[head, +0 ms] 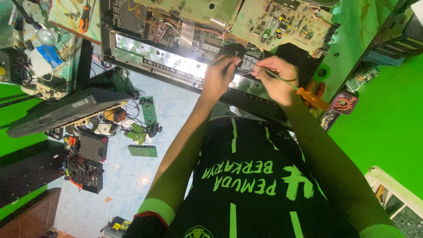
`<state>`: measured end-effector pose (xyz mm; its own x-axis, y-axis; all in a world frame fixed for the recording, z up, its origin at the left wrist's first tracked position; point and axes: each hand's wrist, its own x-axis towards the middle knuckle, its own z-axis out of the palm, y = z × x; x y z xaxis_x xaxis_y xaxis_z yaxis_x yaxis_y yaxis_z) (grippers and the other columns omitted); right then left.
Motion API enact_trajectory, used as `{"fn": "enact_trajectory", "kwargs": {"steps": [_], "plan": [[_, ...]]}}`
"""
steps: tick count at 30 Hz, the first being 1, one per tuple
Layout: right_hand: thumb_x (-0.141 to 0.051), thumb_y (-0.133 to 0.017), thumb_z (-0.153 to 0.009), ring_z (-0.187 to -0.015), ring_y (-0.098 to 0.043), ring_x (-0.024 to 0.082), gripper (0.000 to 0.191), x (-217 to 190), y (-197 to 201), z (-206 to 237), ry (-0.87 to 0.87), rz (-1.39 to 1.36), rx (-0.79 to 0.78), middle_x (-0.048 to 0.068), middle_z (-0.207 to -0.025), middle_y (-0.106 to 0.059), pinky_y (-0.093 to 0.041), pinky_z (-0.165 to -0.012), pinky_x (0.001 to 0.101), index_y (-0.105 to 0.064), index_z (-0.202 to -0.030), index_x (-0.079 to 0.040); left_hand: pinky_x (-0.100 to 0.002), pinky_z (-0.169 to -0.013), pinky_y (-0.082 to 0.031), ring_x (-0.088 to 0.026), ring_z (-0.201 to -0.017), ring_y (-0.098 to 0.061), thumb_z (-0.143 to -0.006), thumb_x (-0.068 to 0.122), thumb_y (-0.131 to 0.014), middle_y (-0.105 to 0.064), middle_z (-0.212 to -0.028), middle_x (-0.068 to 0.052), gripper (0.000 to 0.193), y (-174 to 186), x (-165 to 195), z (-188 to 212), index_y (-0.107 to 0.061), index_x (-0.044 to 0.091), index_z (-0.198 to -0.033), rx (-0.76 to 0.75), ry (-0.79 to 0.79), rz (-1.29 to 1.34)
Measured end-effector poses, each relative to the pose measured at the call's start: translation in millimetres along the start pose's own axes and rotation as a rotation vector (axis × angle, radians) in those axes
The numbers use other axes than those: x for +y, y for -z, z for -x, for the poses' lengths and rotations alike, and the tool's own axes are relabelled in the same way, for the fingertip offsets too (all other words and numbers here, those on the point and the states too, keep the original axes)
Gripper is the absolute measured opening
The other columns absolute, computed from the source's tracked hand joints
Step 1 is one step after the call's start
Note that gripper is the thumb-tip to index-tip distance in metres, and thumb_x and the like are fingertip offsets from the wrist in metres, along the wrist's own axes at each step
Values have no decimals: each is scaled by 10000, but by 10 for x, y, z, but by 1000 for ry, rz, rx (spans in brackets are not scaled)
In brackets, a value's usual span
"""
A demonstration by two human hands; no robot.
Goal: The person is repairing an electronic keyboard by reconnecting ribbon cables to a circuit board and using a screwdriver to secure components inside the casing.
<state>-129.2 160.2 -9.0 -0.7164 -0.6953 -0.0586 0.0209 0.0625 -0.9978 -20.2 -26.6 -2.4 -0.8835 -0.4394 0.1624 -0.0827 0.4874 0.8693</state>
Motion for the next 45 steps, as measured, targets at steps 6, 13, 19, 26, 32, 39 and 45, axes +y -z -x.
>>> {"fn": "enact_trajectory", "kwargs": {"steps": [6,13,19,26,32,39,45], "plan": [[-46,-578,-1078,-886,-771,194,167,-50,-21,-49,-166,-123,44,161,-1002,-758,-651,-805,311,-614,-1180,81,-369,-775,-568,-297,-887,-733,-934,107,-744,-754,-1000,-122,127,-4,38,-13,-762,44,-1042,4,23,-150],[-17,-650,-1047,-994,-762,220,179,-144,9,-61,-210,-176,-22,189,-1089,-750,-633,-897,329,-672,-1185,96,-359,-776,-579,-285,-899,-740,-920,72,-753,-757,-1012,-120,122,45,20,-1,-765,40,-1038,-2,-31,-84],[-2,-632,-1042,-983,-773,202,139,-117,-40,-43,-211,-162,7,173,-1060,-758,-650,-899,312,-655,-1155,76,-356,-789,-576,-289,-908,-743,-926,68,-747,-763,-1025,-125,112,71,-9,13,-764,33,-1030,-16,-21,-53],[14,-610,-1062,-992,-770,209,115,-51,-68,-26,-147,-128,19,178,-1055,-753,-640,-890,318,-639,-1153,78,-357,-832,-583,-295,-952,-748,-953,75,-719,-764,-1073,-123,132,80,-14,21,-753,30,-1072,-18,-47,-13],[24,-602,-1051,-978,-773,213,112,-42,-87,-27,-122,-95,15,183,-1040,-755,-651,-883,323,-628,-1141,87,-350,-811,-587,-283,-934,-758,-952,94,-724,-771,-1076,-106,125,30,-20,46,-763,63,-1067,19,-48,-66],[5,-605,-1050,-977,-771,212,136,-62,-56,-42,-173,-126,7,184,-1037,-757,-652,-888,326,-638,-1147,95,-347,-757,-580,-285,-890,-752,-955,99,-721,-766,-1066,-113,124,77,-6,35,-770,62,-1063,-18,-37,-106],[-41,-630,-1045,-935,-768,216,166,50,-89,-45,-215,-141,16,188,-1019,-748,-661,-862,336,-637,-1146,90,-345,-749,-570,-283,-873,-744,-961,95,-720,-762,-1037,-110,118,142,62,10,-764,60,-1065,-53,-39,-98]]}}
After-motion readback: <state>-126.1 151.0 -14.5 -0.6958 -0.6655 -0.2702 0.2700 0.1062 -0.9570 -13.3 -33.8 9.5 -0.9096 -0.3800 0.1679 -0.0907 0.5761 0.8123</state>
